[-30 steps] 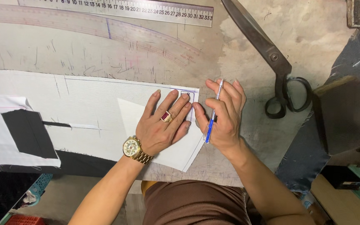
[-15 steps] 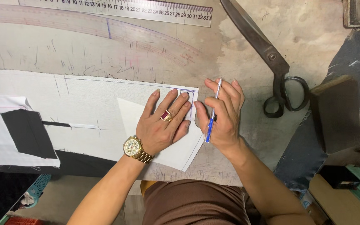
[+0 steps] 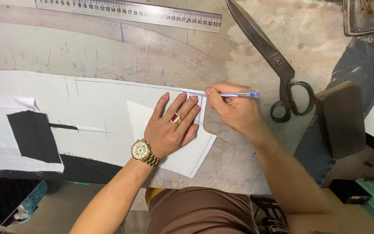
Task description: The person uses a ruler and a blue pen to draw straight lines and mark measurements on a white paper pattern. They reposition the ruler multiple times to create intersecting lines and then trace the edge of a small rectangular object onto the pattern.
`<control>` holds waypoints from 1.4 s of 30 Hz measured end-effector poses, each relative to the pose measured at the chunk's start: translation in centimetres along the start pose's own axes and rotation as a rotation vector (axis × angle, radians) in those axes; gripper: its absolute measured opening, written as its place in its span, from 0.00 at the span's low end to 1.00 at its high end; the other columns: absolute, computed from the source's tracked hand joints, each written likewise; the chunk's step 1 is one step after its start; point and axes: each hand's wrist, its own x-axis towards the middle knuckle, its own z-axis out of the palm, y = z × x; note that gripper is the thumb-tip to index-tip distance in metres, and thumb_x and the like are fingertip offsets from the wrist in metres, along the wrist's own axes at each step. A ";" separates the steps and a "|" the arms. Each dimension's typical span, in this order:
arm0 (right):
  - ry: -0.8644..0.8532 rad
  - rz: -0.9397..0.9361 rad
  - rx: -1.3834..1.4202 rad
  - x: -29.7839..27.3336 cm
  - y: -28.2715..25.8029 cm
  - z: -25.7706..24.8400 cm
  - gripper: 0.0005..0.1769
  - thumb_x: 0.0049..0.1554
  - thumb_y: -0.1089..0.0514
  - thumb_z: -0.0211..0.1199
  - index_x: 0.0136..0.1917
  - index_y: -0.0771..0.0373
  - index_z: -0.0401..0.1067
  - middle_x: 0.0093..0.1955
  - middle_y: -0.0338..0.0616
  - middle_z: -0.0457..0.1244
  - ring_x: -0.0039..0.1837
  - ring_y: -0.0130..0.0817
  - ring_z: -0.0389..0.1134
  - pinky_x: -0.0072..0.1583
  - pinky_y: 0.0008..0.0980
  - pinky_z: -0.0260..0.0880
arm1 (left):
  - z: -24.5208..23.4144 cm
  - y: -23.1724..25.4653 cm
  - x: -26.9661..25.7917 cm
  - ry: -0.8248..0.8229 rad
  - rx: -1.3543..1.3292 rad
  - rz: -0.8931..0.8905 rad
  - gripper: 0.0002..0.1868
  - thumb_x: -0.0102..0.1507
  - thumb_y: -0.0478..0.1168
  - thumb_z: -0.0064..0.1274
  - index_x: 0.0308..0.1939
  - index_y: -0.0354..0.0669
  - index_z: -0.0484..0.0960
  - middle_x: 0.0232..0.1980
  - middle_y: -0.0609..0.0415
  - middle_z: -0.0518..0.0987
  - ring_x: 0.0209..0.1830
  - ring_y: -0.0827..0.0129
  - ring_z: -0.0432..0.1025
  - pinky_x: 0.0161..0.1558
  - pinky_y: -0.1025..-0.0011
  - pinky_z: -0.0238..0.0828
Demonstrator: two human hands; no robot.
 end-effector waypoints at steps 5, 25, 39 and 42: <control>-0.066 -0.021 -0.048 0.6 -0.7 0.1 0.13 0.63 0.62 0.61 0.37 0.62 0.78 0.27 0.48 0.64 0.33 0.27 0.59 0.36 0.31 0.62 | 0.0 -0.1 0.0 -0.007 -0.005 0.002 0.23 0.67 0.45 0.50 0.65 0.43 0.78 0.71 0.49 0.75 0.73 0.54 0.66 0.73 0.44 0.52; -0.028 0.013 -0.023 -0.2 -0.6 0.2 0.14 0.63 0.64 0.60 0.35 0.62 0.77 0.26 0.46 0.63 0.30 0.23 0.60 0.32 0.26 0.62 | 0.1 0.1 -0.2 -0.028 0.010 -0.017 0.22 0.68 0.47 0.49 0.65 0.45 0.78 0.72 0.51 0.74 0.74 0.57 0.65 0.74 0.45 0.52; 0.016 0.068 0.038 -0.6 0.0 0.5 0.14 0.63 0.64 0.59 0.35 0.64 0.77 0.26 0.48 0.62 0.25 0.28 0.64 0.29 0.26 0.64 | 0.1 0.2 -0.2 -0.022 0.012 -0.015 0.22 0.67 0.46 0.49 0.64 0.45 0.78 0.72 0.51 0.74 0.74 0.57 0.65 0.74 0.45 0.52; 0.014 0.039 0.035 -0.2 -0.1 0.6 0.15 0.63 0.64 0.59 0.34 0.63 0.76 0.25 0.47 0.61 0.25 0.28 0.64 0.30 0.25 0.64 | 0.1 0.0 -0.1 -0.014 0.014 -0.013 0.22 0.67 0.46 0.50 0.64 0.44 0.78 0.72 0.51 0.74 0.74 0.56 0.65 0.74 0.45 0.52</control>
